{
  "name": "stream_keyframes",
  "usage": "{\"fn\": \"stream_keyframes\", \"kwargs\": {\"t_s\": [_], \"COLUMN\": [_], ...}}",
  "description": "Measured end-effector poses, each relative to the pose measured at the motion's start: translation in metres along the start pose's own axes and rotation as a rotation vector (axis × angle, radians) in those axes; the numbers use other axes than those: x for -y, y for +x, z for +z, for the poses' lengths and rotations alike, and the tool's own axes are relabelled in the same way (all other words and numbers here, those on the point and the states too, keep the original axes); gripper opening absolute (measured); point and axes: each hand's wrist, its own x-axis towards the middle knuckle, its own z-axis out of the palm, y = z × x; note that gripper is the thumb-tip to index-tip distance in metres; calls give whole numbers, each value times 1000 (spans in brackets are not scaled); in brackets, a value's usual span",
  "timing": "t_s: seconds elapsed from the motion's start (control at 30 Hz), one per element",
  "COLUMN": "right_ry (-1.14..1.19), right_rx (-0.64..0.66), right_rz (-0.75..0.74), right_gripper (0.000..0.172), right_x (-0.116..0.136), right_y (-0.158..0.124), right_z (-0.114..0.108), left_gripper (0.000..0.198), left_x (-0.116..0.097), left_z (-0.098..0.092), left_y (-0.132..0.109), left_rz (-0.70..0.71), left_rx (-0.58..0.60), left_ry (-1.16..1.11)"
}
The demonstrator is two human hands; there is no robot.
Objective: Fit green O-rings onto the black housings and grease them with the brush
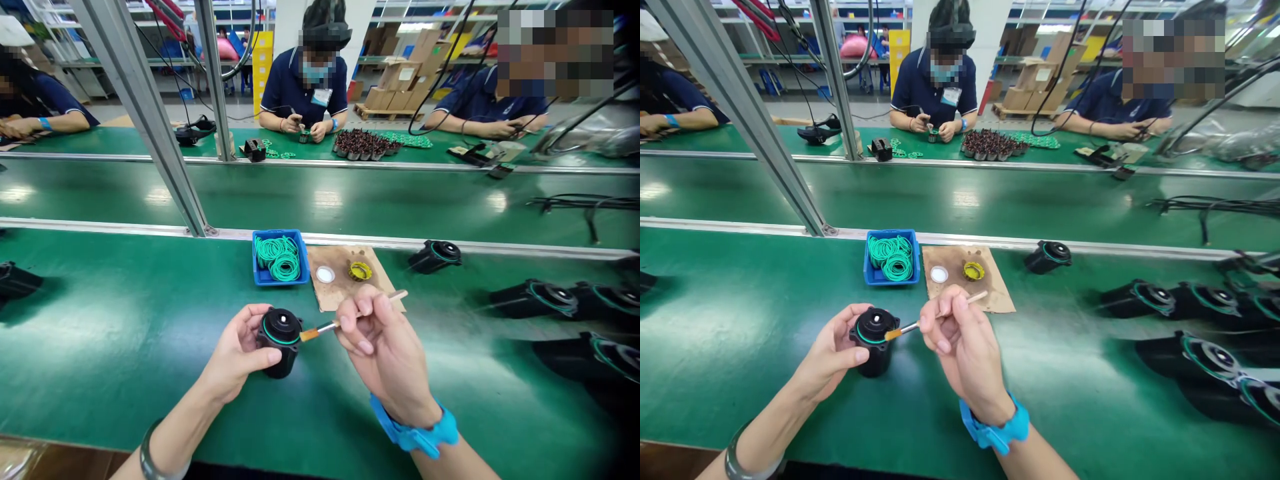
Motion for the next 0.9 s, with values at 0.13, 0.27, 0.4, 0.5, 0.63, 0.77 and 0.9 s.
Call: {"fn": "stream_keyframes", "kwargs": {"t_s": [0.13,0.27,0.4,0.5,0.63,0.77,0.9], "right_ry": [47,49,40,20,6,-6,-32], "right_rx": [19,30,28,14,7,28,63], "right_rz": [37,63,87,87,75,61,9], "right_gripper": [30,29,29,30,31,31,30], "right_x": [-1,-10,-16,-17,-13,-11,-11], "right_y": [-5,-9,-10,-9,-6,-3,-1], "right_z": [5,6,6,5,3,-1,-5], "left_gripper": [67,68,65,64,63,58,66], "left_x": [7,12,13,14,14,13,17], "left_z": [-1,-2,-3,-4,-4,-1,3], "left_y": [-4,-7,-9,-9,-8,-8,-6], "left_rz": [-70,-89,-79,-70,-76,-73,-48], "left_rx": [-9,-12,-14,-8,24,70,128], "left_ry": [-72,-93,-112,-134,-157,-173,-166]}}
